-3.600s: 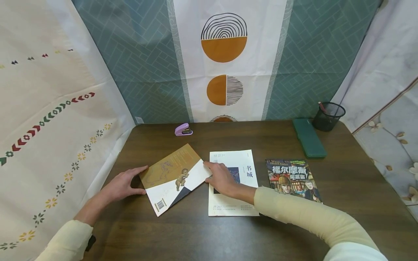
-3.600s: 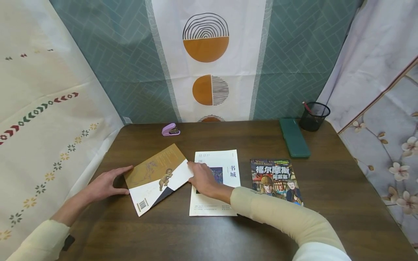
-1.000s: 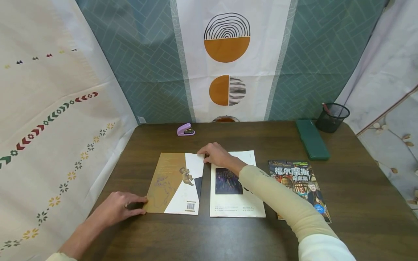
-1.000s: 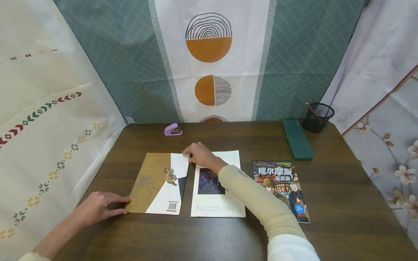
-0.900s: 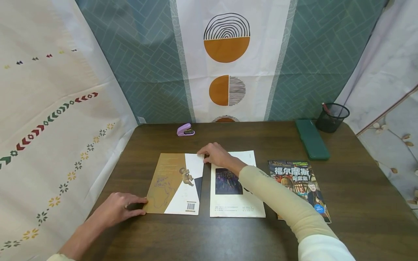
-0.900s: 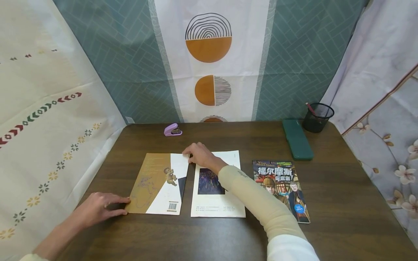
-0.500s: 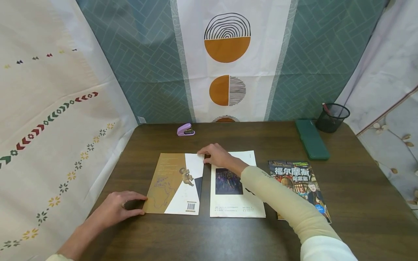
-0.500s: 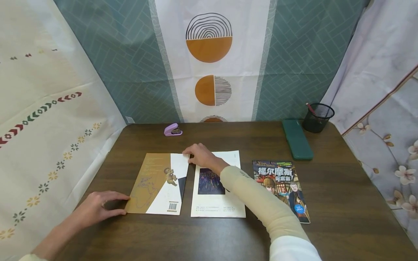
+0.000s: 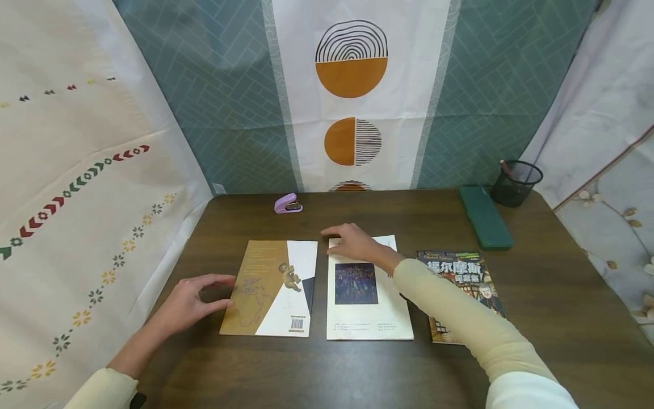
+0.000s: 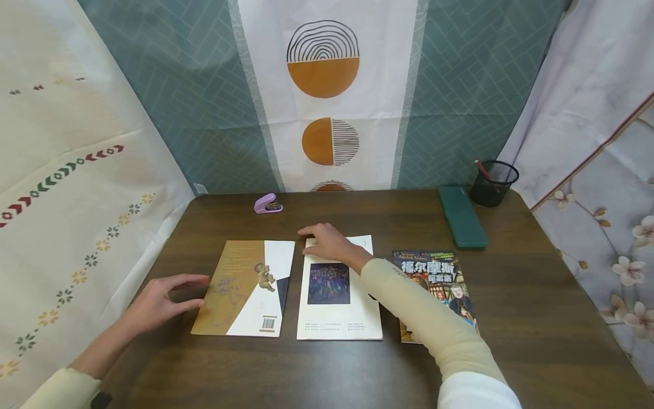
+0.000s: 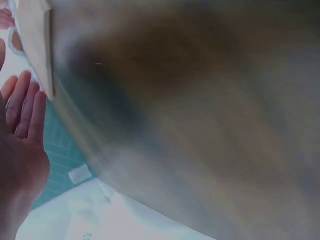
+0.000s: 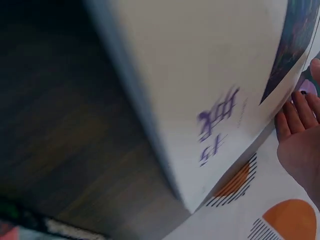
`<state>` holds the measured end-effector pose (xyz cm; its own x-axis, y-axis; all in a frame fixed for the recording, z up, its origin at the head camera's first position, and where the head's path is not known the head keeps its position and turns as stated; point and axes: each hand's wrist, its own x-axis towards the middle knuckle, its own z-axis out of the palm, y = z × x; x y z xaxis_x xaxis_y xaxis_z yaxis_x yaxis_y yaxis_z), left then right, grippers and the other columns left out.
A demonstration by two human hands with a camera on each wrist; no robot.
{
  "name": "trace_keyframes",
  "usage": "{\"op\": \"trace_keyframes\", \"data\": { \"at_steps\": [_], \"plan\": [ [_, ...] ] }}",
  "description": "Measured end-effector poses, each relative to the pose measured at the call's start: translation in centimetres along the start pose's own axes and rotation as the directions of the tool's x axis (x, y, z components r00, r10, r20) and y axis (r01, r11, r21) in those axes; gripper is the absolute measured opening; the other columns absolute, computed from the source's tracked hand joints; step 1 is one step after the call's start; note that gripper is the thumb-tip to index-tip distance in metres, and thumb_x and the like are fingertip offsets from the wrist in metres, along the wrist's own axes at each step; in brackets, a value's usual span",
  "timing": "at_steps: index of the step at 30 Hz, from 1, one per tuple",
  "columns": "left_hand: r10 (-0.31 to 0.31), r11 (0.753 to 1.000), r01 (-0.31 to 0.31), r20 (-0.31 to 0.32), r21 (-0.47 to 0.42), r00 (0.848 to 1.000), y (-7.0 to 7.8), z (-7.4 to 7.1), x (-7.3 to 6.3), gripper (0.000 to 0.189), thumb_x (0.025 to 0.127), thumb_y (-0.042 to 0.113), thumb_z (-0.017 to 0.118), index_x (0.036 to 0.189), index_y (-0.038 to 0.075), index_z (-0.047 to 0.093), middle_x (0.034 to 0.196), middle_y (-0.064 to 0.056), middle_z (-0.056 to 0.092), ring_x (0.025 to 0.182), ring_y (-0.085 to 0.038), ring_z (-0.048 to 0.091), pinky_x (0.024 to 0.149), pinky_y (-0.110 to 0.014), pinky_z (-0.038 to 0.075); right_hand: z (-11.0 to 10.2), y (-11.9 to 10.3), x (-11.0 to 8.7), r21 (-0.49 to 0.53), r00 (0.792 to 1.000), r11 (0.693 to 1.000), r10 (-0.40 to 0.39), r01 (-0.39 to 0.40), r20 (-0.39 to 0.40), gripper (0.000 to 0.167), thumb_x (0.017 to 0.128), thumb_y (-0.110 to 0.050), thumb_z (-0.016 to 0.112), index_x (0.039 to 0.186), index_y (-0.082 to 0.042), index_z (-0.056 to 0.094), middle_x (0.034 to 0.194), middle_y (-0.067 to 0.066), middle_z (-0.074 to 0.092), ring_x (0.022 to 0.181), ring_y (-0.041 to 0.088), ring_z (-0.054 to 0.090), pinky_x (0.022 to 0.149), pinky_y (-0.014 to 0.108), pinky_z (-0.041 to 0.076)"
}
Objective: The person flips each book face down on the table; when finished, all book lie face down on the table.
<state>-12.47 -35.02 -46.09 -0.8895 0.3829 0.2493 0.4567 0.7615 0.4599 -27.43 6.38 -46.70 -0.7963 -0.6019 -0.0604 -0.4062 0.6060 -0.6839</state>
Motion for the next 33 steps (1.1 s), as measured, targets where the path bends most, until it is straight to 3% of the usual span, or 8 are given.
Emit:
{"op": "trace_keyframes", "data": {
  "at_steps": [3,11,15,18,23,29,33],
  "plan": [
    [-0.001,1.000,0.001,0.010,-0.016,1.000,0.6,0.4,1.7,0.063,0.081,0.026,0.095,0.137,0.010,0.071,0.132,-0.004,0.074,0.115,-0.032,0.073,0.092,-0.055,0.058,-0.4,0.8,-0.8,0.005,0.999,0.999,0.038,-0.038,-0.007,0.062,0.099,-0.022,0.079,0.155,-0.012,0.056,0.157,0.010,0.055,0.135,0.031,0.059,0.112,0.047,0.048],
    [0.066,0.989,-0.056,0.070,-0.134,0.995,3.8,3.3,5.8,0.092,0.080,0.025,0.096,0.157,0.005,0.050,0.156,-0.013,0.056,0.137,-0.041,0.057,0.107,-0.062,0.049,-1.7,3.2,-3.5,-0.008,0.994,0.995,0.100,-0.101,-0.048,0.063,0.098,-0.026,0.081,0.155,-0.013,0.057,0.158,0.011,0.054,0.145,0.033,0.051,0.113,0.051,0.047],
    [0.074,0.986,-0.052,0.139,-0.159,0.987,6.1,5.1,7.4,0.103,0.080,0.032,0.096,0.164,0.012,0.040,0.165,-0.011,0.045,0.147,-0.039,0.047,0.113,-0.065,0.041,-2.6,4.3,-4.8,0.014,0.991,0.995,0.105,-0.104,-0.083,0.063,0.098,-0.023,0.081,0.154,-0.010,0.057,0.156,0.015,0.056,0.136,0.035,0.059,0.107,0.050,0.052],
    [0.061,0.984,-0.023,0.212,-0.177,0.975,8.0,6.5,8.2,0.110,0.080,0.039,0.096,0.168,0.019,0.033,0.169,-0.007,0.038,0.151,-0.035,0.042,0.117,-0.062,0.039,-3.5,5.1,-5.8,0.033,0.989,0.994,0.105,-0.102,-0.102,0.061,0.098,-0.021,0.080,0.154,-0.008,0.057,0.155,0.017,0.056,0.138,0.037,0.057,0.109,0.053,0.050],
    [0.064,0.979,0.003,0.321,-0.206,0.945,11.0,8.7,8.6,0.121,0.077,0.048,0.096,0.171,0.021,0.024,0.174,0.001,0.029,0.156,-0.027,0.035,0.120,-0.055,0.038,-4.5,6.3,-7.5,0.026,0.988,0.997,0.082,-0.079,-0.133,0.057,0.100,-0.018,0.077,0.152,-0.005,0.058,0.155,0.018,0.055,0.145,0.042,0.048,0.113,0.061,0.044],
    [0.116,0.991,-0.081,0.384,-0.106,0.916,13.6,10.8,8.2,0.133,0.073,0.062,0.093,0.172,0.015,0.017,0.176,-0.002,0.022,0.159,-0.022,0.028,0.123,-0.046,0.034,-5.1,7.7,-9.3,-0.011,0.983,0.998,0.053,-0.056,-0.177,0.054,0.100,-0.014,0.076,0.150,-0.002,0.059,0.152,0.021,0.057,0.145,0.044,0.047,0.114,0.063,0.042],
    [0.136,0.991,-0.125,0.421,-0.055,0.897,14.7,11.6,7.7,0.137,0.072,0.066,0.091,0.171,0.011,0.014,0.177,-0.009,0.018,0.160,-0.024,0.025,0.122,-0.047,0.036,-5.3,8.2,-10.3,-0.002,0.977,0.998,0.063,-0.065,-0.203,0.053,0.099,-0.012,0.077,0.149,-0.004,0.061,0.150,0.022,0.059,0.144,0.045,0.048,0.113,0.064,0.042]
  ]
}}
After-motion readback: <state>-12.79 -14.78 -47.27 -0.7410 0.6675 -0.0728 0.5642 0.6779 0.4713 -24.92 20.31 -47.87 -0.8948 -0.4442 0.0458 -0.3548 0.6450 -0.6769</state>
